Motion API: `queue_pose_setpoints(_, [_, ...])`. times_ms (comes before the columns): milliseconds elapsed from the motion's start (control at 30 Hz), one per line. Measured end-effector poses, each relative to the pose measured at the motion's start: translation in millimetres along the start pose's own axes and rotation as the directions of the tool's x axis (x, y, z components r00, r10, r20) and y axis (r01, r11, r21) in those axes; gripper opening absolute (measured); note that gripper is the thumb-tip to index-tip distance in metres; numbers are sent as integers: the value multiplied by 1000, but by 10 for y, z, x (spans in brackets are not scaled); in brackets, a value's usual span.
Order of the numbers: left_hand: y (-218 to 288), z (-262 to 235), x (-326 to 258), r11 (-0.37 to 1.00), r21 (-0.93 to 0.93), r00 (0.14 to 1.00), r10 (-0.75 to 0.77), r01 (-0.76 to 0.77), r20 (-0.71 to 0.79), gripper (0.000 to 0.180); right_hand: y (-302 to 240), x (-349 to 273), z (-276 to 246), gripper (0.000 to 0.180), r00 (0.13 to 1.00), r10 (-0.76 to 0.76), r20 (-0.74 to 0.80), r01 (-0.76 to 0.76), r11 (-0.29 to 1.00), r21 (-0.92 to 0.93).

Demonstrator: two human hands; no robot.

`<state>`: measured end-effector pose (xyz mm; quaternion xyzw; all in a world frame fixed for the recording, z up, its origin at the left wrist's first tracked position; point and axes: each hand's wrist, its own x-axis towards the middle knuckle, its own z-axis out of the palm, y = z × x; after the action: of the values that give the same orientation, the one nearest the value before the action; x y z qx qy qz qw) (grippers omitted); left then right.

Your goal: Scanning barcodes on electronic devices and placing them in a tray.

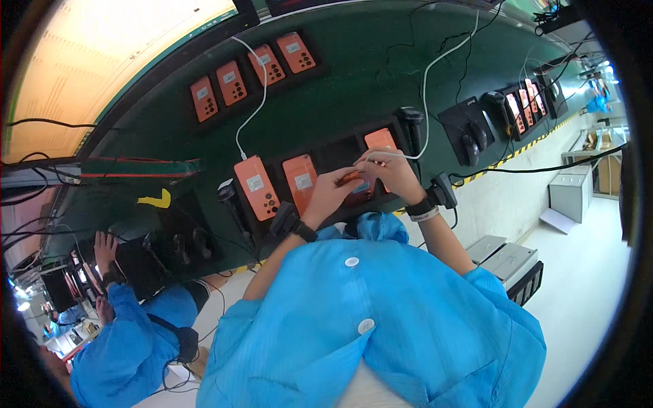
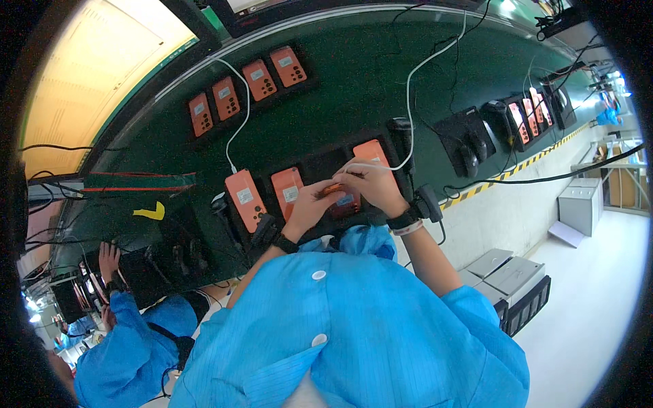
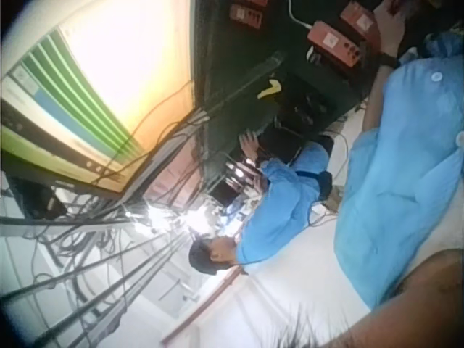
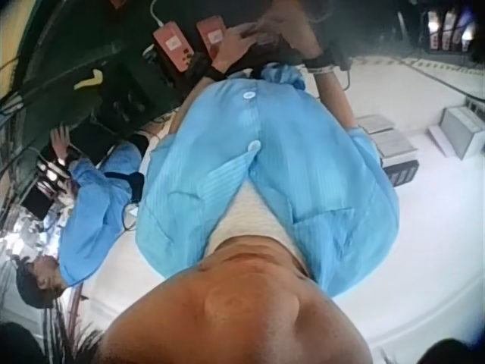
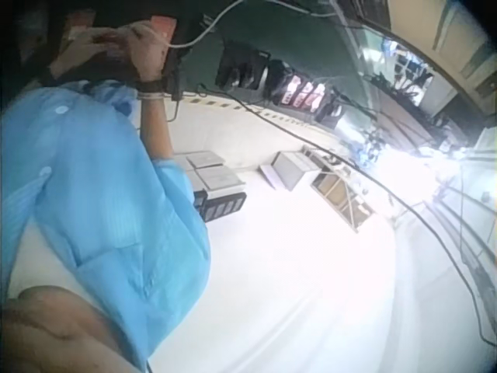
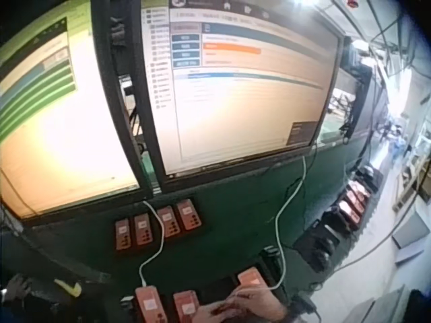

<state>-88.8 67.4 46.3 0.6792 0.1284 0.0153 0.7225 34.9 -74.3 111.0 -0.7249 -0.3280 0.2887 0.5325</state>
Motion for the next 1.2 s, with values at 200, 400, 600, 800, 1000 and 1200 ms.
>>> queue_pose_setpoints(200, [36, 27, -14, 1000, -2, 1000, 6, -6, 8, 30, -45, -15, -14, 17, 999, -37, 14, 39, 984, -175])
queue_pose_setpoints(400, [81, 9, -26, 999, 18, 999, 47, -47, 3, 27, -13, -13, 42, 14, 979, -198, 40, 200, 920, -338])
queue_pose_setpoints(600, [-25, -49, -50, 970, -241, 997, -4, -14, -75, 36, 27, 67, 137, 18, 994, 103, 35, -100, 992, -71])
queue_pose_setpoints(800, [-126, -844, -328, 724, 676, 918, 349, -137, -187, 40, 391, 595, 50, 36, 982, 135, 135, -104, 971, -216])
queue_pose_setpoints(1000, [-289, -1577, -563, 460, 824, 769, 374, 331, -518, 73, 541, 1175, 389, 35, 975, -36, -220, -93, 832, -547])
queue_pose_setpoints(1200, [-603, -1623, -703, 519, 754, 744, 294, 403, -600, 105, 335, 1642, 2097, 55, 963, 62, 262, -20, 987, -161])
